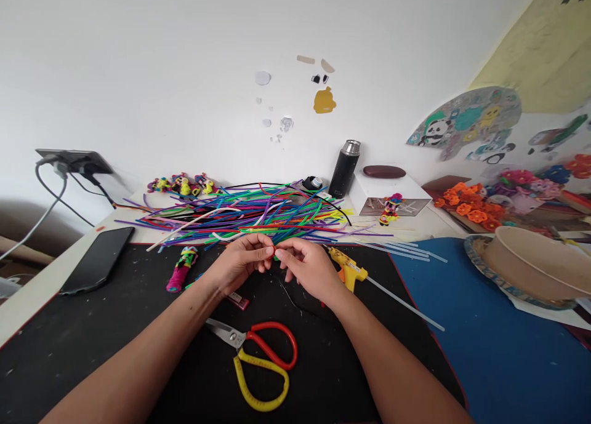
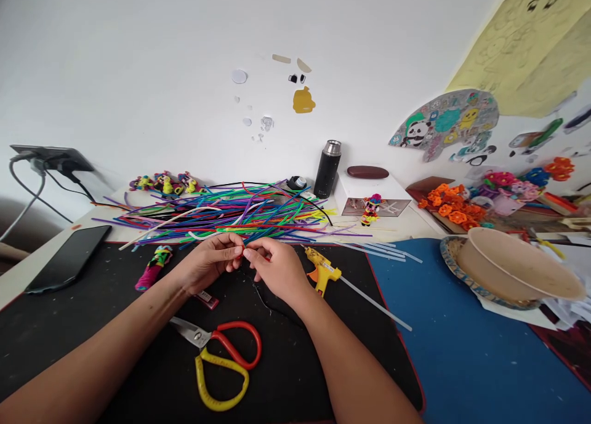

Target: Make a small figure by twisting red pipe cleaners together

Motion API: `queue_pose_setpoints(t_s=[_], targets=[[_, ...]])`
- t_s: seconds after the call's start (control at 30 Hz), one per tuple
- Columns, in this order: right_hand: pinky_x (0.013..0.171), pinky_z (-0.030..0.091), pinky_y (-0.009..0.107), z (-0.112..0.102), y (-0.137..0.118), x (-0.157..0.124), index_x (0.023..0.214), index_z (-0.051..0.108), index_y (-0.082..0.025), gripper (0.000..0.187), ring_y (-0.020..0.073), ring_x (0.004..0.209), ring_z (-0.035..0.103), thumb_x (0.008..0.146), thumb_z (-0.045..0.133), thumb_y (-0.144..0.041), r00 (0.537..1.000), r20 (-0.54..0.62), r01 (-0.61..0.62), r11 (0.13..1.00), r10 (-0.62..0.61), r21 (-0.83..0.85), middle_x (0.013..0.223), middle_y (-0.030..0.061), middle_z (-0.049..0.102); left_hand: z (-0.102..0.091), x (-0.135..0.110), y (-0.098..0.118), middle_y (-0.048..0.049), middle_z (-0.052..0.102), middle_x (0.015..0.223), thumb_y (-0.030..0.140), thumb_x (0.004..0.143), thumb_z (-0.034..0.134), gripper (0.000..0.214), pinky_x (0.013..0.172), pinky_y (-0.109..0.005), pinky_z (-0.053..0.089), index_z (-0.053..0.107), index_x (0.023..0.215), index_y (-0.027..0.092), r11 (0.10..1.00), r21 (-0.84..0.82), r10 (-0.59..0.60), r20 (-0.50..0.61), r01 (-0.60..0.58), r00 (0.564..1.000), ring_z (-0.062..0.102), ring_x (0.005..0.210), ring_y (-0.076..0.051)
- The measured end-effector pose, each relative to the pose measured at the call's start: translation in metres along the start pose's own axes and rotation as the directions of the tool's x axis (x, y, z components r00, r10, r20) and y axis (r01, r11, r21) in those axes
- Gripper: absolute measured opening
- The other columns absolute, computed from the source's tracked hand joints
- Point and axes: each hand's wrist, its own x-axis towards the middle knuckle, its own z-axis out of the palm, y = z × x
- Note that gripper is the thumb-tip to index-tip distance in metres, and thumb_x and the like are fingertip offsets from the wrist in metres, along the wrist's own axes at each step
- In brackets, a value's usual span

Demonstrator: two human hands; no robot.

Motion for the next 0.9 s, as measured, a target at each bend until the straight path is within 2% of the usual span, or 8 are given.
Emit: queue_pose_setpoints(t_s=[0.23,0.47,0.6,0.73,0.9], targets=[[0.053,0.047,0.022,-0.0003,0.0030,0.0003,0.103,0.071,-0.020,0.016,0.0098,0.051,0.063,0.096,0.062,-0.031,0.999,0.000,0.035,0.999,-0.035,-0.002,0.075,-0.0026,0.068,-0.0008,-0.0007,-0.0030,-0.0011,0.070,0.067,0.031,0.063,0.101,0.037,0.050,-0.013,0.054,0.077,0.084,0.012,1.000,-0.012,-0.021,0.003,0.021,1.000,0.066,0.056,-0.009],[0.050,0.045,0.022,-0.0021,0.0026,0.0021,0.101,0.069,-0.019,0.016,0.0099,0.047,0.061,0.095,0.063,-0.032,0.999,-0.041,0.009,0.999,-0.008,0.036,0.068,-0.0037,0.065,0.0014,-0.0037,0.0009,-0.0025,0.076,0.084,0.023,0.062,0.101,0.041,0.065,-0.017,0.062,0.079,0.096,0.014,0.997,-0.057,-0.056,0.030,0.058,0.998,0.074,0.068,-0.011],[0.044,0.041,0.021,-0.0041,0.0008,0.0032,0.102,0.067,-0.018,0.020,0.0099,0.045,0.059,0.094,0.063,-0.036,0.999,-0.031,-0.035,0.990,0.039,0.138,0.066,-0.0043,0.063,0.0046,-0.0054,0.0014,-0.0017,0.076,0.090,0.019,0.063,0.099,0.046,0.070,-0.022,0.063,0.079,0.105,0.016,0.999,0.011,0.043,0.084,-0.044,0.996,0.074,0.072,-0.013],[0.042,0.040,0.020,-0.0063,-0.0025,0.0032,0.101,0.068,-0.017,0.026,0.0101,0.044,0.059,0.093,0.063,-0.042,0.999,-0.004,-0.045,0.981,0.047,0.188,0.065,-0.0041,0.063,0.0062,-0.0056,0.0013,-0.0021,0.074,0.090,0.024,0.071,0.095,0.043,0.068,-0.024,0.061,0.075,0.108,0.017,0.978,0.124,0.156,0.080,-0.165,0.985,0.072,0.074,-0.014],[0.041,0.039,0.020,-0.0066,-0.0030,0.0023,0.096,0.067,-0.017,0.028,0.0103,0.044,0.060,0.093,0.064,-0.045,0.999,-0.010,-0.041,0.983,0.043,0.178,0.064,-0.0035,0.063,0.0075,-0.0067,0.0034,-0.0012,0.071,0.089,0.032,0.078,0.090,0.028,0.067,-0.026,0.059,0.072,0.095,0.017,0.917,0.270,0.293,0.047,-0.295,0.955,0.068,0.072,-0.013]])
